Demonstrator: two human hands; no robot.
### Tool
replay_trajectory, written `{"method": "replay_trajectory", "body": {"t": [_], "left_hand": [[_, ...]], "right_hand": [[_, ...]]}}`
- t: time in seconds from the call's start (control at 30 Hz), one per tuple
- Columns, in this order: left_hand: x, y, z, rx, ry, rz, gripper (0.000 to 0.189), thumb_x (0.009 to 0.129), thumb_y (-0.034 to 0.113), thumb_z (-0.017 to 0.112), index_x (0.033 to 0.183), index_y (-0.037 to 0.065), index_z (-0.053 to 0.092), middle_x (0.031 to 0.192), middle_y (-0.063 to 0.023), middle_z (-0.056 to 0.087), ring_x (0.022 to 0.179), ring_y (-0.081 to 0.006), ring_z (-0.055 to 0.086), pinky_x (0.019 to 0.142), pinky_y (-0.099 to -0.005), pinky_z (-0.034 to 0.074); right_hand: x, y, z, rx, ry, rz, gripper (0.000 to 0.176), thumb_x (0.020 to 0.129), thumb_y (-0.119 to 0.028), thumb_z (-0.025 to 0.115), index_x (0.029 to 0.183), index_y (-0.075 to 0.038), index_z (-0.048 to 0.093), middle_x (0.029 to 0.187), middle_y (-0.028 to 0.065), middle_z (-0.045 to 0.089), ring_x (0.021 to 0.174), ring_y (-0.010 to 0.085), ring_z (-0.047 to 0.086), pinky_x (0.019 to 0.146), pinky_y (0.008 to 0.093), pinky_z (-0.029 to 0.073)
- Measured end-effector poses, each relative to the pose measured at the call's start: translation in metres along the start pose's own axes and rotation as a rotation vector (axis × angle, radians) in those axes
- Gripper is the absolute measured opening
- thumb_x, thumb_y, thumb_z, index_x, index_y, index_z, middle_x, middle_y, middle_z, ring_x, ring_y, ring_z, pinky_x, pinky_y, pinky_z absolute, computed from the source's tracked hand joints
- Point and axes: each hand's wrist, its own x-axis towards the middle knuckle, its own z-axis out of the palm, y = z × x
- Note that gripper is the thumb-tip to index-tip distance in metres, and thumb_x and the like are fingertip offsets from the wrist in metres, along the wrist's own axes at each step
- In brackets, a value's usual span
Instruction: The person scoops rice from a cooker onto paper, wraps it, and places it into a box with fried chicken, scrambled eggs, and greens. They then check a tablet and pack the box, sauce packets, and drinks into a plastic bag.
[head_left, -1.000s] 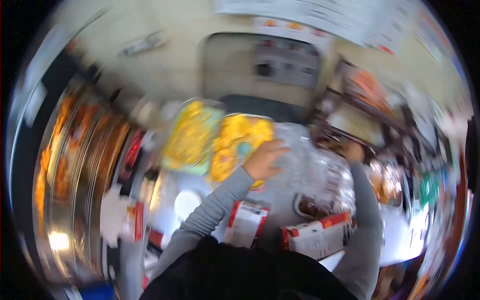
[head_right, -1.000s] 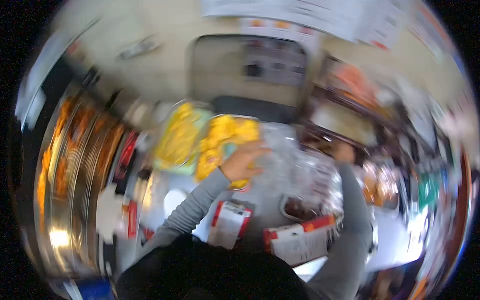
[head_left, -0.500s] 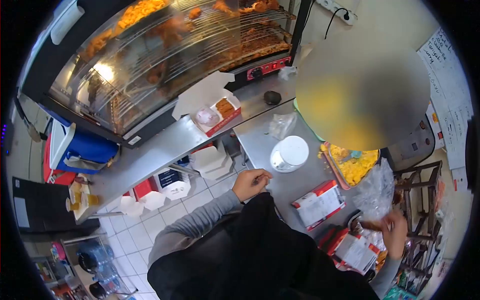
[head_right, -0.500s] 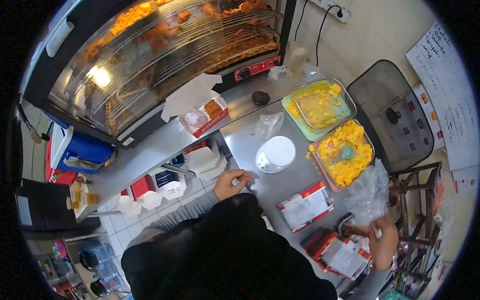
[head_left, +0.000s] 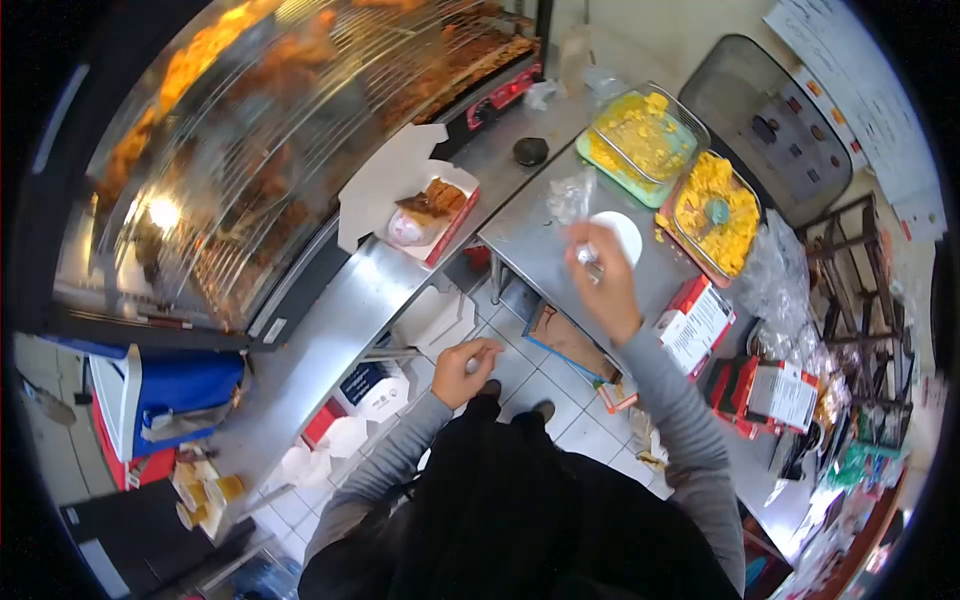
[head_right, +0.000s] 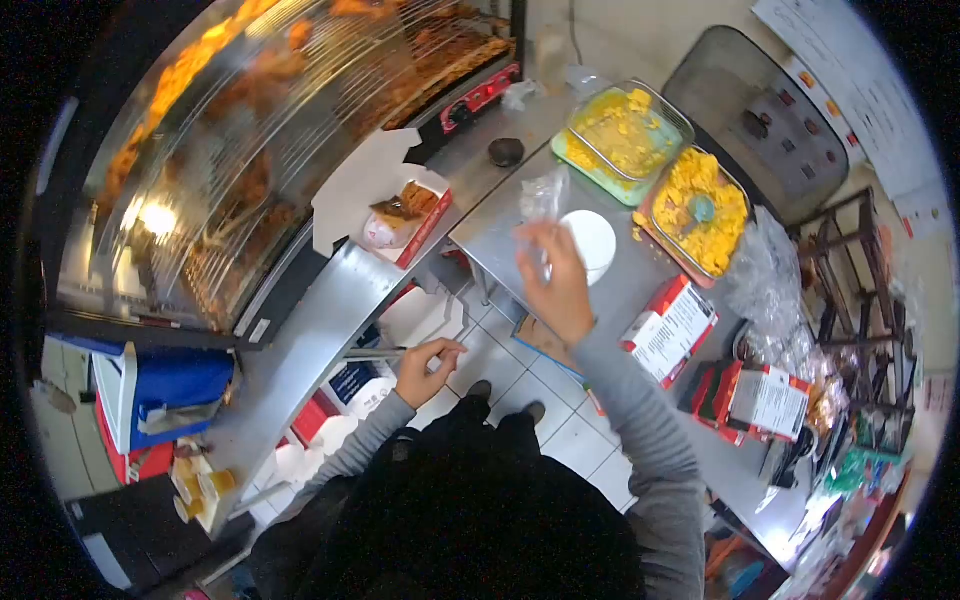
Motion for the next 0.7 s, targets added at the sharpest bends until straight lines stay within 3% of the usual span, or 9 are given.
{"method": "replay_trajectory", "body": {"t": [0.07,0.17,0.2,0.23,0.27,0.3,0.33,0.37,0.7], "left_hand": [[-0.023,-0.047,0.001,0.077,-0.102,-0.063,0.013,0.082,0.005,0.057,0.092,0.001,0.065,0.073,-0.0096,0.065,0.066,-0.0157,0.063,0.062,-0.0263,0.048],[-0.086,-0.129,0.014,0.219,-0.199,-0.055,0.018,0.082,0.020,0.061,0.087,0.003,0.064,0.089,-0.0151,0.065,0.081,-0.0294,0.063,0.071,-0.0362,0.049],[-0.113,-0.173,0.016,0.378,-0.362,-0.144,0.022,0.082,0.023,0.061,0.089,0.002,0.064,0.093,-0.0143,0.065,0.085,-0.0301,0.063,0.074,-0.0361,0.049],[-0.119,-0.200,0.026,0.442,-0.532,-0.172,0.021,0.082,0.021,0.061,0.092,0.002,0.061,0.094,-0.0147,0.064,0.086,-0.0299,0.062,0.075,-0.0361,0.049],[-0.121,-0.217,0.042,0.469,-0.678,-0.201,0.022,0.081,0.020,0.061,0.094,0.003,0.059,0.096,-0.0152,0.062,0.087,-0.0297,0.061,0.075,-0.0361,0.049],[-0.119,-0.231,0.058,0.512,-0.812,-0.233,0.022,0.081,0.019,0.061,0.097,0.003,0.057,0.097,-0.0156,0.061,0.088,-0.0294,0.061,0.075,-0.0361,0.049],[-0.115,-0.234,0.081,0.551,-0.934,-0.240,0.024,0.081,0.017,0.061,0.099,0.004,0.055,0.099,-0.0161,0.060,0.089,-0.0292,0.060,0.075,-0.0361,0.049],[-0.113,-0.228,0.114,0.580,-1.037,-0.218,0.026,0.080,0.016,0.061,0.101,0.004,0.052,0.101,-0.0165,0.059,0.090,-0.0290,0.059,0.076,-0.0361,0.049],[-0.252,-0.080,0.477,0.333,-1.522,0.090,0.060,0.076,0.003,0.062,0.126,0.009,0.030,0.116,-0.0210,0.046,0.100,-0.0267,0.052,0.079,-0.0361,0.048]], "right_hand": [[-0.085,0.015,0.002,0.193,-0.135,0.319,0.015,0.081,-0.004,0.056,0.096,-0.004,0.060,0.085,0.0083,0.059,0.069,0.0199,0.056,0.061,0.0313,0.045],[-0.275,0.065,0.023,0.206,-0.245,0.501,0.017,0.086,-0.013,0.050,0.095,-0.002,0.060,0.081,0.0111,0.062,0.070,0.0216,0.059,0.065,0.0357,0.048],[-0.357,0.087,0.029,-0.098,-0.361,0.302,0.023,0.088,-0.018,0.048,0.094,-0.002,0.062,0.083,0.0156,0.062,0.074,0.0284,0.060,0.071,0.0397,0.049],[-0.478,0.140,0.050,-0.039,-0.701,0.828,0.029,0.082,-0.016,0.050,0.108,-0.004,0.058,0.100,0.0191,0.062,0.090,0.0310,0.060,0.079,0.0450,0.047],[-0.528,0.106,0.035,-0.308,-0.713,0.882,0.045,0.089,-0.038,0.044,0.118,-0.005,0.052,0.105,0.0258,0.057,0.094,0.0420,0.056,0.078,0.0554,0.045],[-0.554,0.053,0.014,-0.343,-0.560,1.315,0.045,0.083,-0.038,0.053,0.120,-0.013,0.055,0.121,0.0279,0.049,0.119,0.0448,0.041,0.085,0.0557,0.041],[-0.570,0.013,0.006,-0.605,-0.531,1.561,0.058,0.082,-0.050,0.049,0.128,-0.016,0.049,0.133,0.0264,0.039,0.126,0.0473,0.031,0.093,0.0641,0.029],[-0.592,-0.010,-0.012,-0.626,-0.512,1.737,0.069,0.080,-0.061,0.042,0.134,-0.018,0.041,0.137,0.0269,0.034,0.129,0.0450,0.028,0.101,0.0637,0.017],[-0.849,-0.113,-0.054,-0.020,0.537,2.096,0.061,0.083,-0.050,0.045,0.131,-0.012,0.041,0.129,0.0219,0.041,0.119,0.0390,0.035,0.095,0.0560,0.023]]}}
